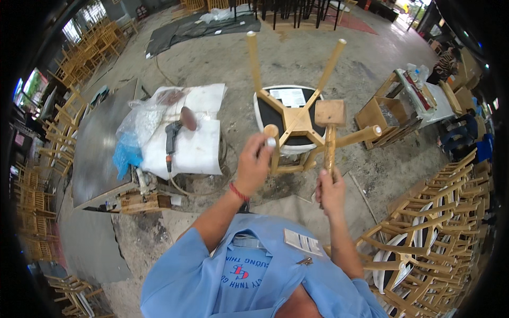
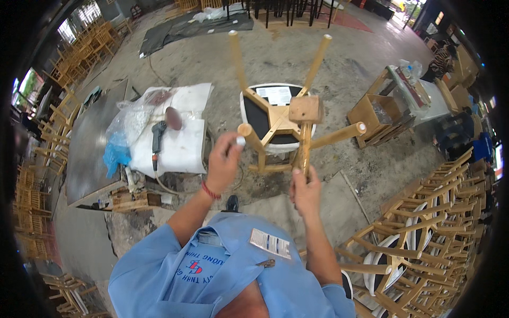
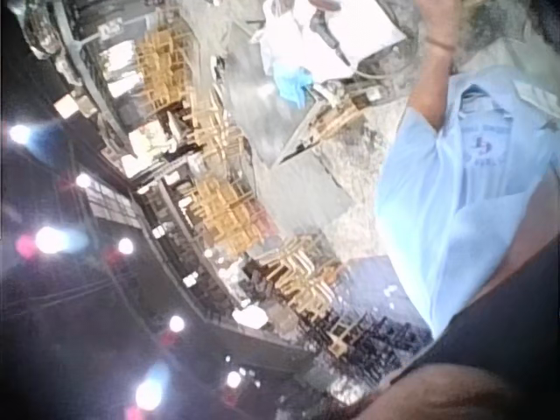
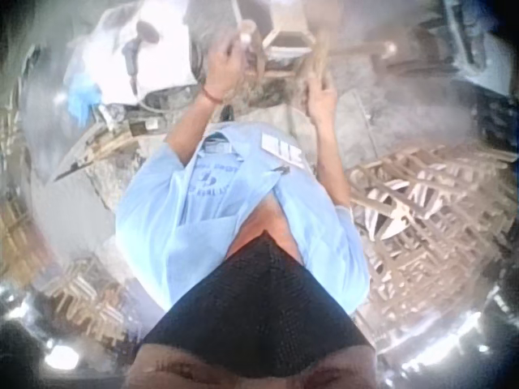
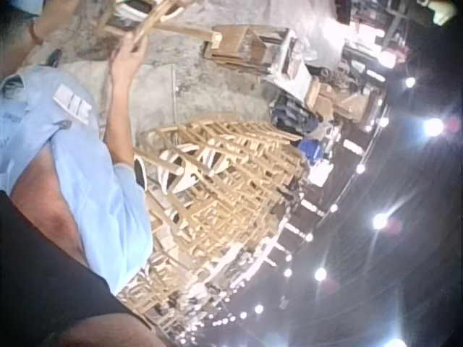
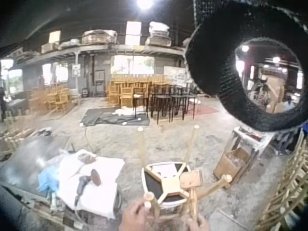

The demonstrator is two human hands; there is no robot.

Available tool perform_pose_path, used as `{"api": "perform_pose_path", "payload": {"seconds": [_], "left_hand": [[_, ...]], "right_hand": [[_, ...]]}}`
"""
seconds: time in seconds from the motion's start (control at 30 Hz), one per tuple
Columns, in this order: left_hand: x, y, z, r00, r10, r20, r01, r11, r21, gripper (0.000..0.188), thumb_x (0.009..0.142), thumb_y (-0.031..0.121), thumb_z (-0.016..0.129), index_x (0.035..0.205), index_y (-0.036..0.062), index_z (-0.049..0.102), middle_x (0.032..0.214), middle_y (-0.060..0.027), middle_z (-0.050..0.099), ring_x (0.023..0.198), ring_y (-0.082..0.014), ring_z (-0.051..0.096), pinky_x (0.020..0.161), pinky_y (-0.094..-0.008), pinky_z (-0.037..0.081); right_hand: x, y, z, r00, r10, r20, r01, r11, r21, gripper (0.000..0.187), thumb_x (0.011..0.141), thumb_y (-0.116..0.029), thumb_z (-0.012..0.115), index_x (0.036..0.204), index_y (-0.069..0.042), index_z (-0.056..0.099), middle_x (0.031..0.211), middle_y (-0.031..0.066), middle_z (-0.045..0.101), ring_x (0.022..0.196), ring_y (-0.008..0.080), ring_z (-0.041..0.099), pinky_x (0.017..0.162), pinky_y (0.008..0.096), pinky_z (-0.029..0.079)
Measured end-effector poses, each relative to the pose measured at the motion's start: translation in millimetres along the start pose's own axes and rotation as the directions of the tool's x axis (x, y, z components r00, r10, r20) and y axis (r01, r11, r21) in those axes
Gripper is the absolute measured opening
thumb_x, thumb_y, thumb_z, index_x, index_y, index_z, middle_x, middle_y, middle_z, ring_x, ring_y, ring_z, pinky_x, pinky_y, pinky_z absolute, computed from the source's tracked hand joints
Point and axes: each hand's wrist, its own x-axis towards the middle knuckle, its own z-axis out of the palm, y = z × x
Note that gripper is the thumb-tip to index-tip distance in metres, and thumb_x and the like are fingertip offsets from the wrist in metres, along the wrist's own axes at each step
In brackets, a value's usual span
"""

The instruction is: The person assembles wooden chairs by attaching legs to chair seats using a rubber mallet and smoothing the leg ends with a handheld rotary sander. The person repeatedly picks up chair seats, inserts legs, taps them into place, and sands the leg tips before stacking the finished chairs.

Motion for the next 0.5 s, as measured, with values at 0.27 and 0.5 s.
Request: {"api": "perform_pose_path", "payload": {"seconds": [0.27,0.5], "left_hand": [[47.4,-49.9,-12.6,0.666,-0.456,0.591,0.744,0.467,-0.478,0.037,0.098,0.024,0.059,0.129,0.0044,0.059,0.083,0.0016,0.061,0.054,-0.0048,0.049,0.047,-0.0195,0.038],[45.9,-55.0,-10.3,0.624,-0.429,0.653,0.779,0.399,-0.483,0.039,0.097,0.026,0.06,0.129,0.0031,0.058,0.081,0.0022,0.06,0.056,-0.0045,0.05,0.047,-0.0187,0.038]], "right_hand": [[-14.4,-26.3,1.6,0.933,-0.322,0.16,0.327,0.945,-0.004,0.03,0.097,-0.026,0.056,0.108,0.002,0.052,0.07,0.0041,0.053,0.043,0.0076,0.047,0.036,0.0216,0.035],[-21.0,-14.5,-18.1,0.965,-0.138,0.222,0.172,0.974,-0.145,0.038,0.097,-0.023,0.057,0.122,0.004,0.052,0.071,0.0029,0.053,0.042,0.0071,0.045,0.036,0.0209,0.034]]}}
